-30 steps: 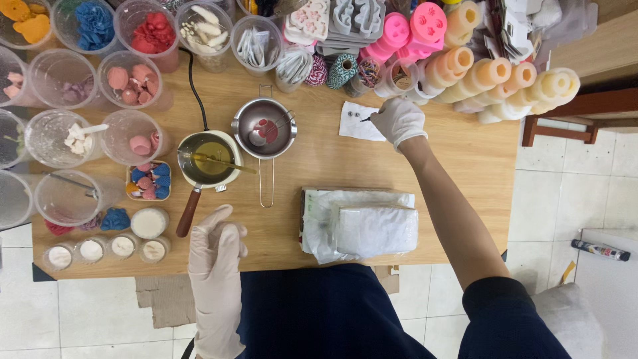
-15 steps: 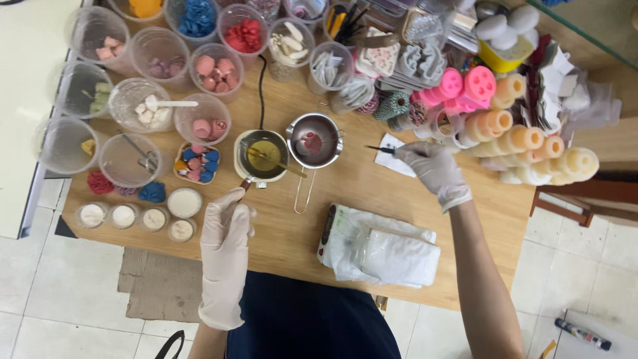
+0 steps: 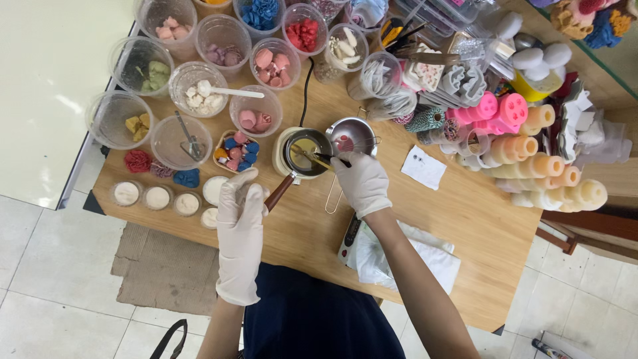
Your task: The person prepares decorative candle components by scooping wax shapes from containers and placing them into a small pot for melting.
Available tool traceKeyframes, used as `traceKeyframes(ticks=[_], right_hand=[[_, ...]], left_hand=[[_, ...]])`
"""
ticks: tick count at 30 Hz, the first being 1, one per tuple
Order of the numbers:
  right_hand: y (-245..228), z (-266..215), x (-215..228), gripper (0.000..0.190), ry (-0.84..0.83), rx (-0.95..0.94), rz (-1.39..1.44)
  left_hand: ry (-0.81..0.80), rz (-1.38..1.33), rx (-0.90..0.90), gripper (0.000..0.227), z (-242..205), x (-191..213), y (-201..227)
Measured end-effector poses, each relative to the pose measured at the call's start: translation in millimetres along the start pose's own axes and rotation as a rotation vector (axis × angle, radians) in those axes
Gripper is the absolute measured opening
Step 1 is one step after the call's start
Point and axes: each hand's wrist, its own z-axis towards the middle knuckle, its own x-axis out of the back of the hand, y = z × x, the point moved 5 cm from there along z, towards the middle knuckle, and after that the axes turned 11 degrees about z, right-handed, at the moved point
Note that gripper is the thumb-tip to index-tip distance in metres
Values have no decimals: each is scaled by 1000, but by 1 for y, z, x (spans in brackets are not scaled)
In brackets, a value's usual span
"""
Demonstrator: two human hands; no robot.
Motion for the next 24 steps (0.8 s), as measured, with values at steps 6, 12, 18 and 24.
traceKeyframes(ticks=[6, 12, 18, 24], right_hand=[[8, -2, -14, 28, -13, -194, -22], [10, -3, -14, 30, 40, -205, 3], [6, 0, -15, 31, 50, -218, -25], [0, -1, -15, 30, 36, -233, -84]], left_hand=[[-2, 17, 6, 31, 10, 13, 0], [18, 110, -102, 27, 14, 20, 13], [5, 114, -99, 27, 16, 22, 16], [-10, 71, -56, 26, 17, 26, 16]])
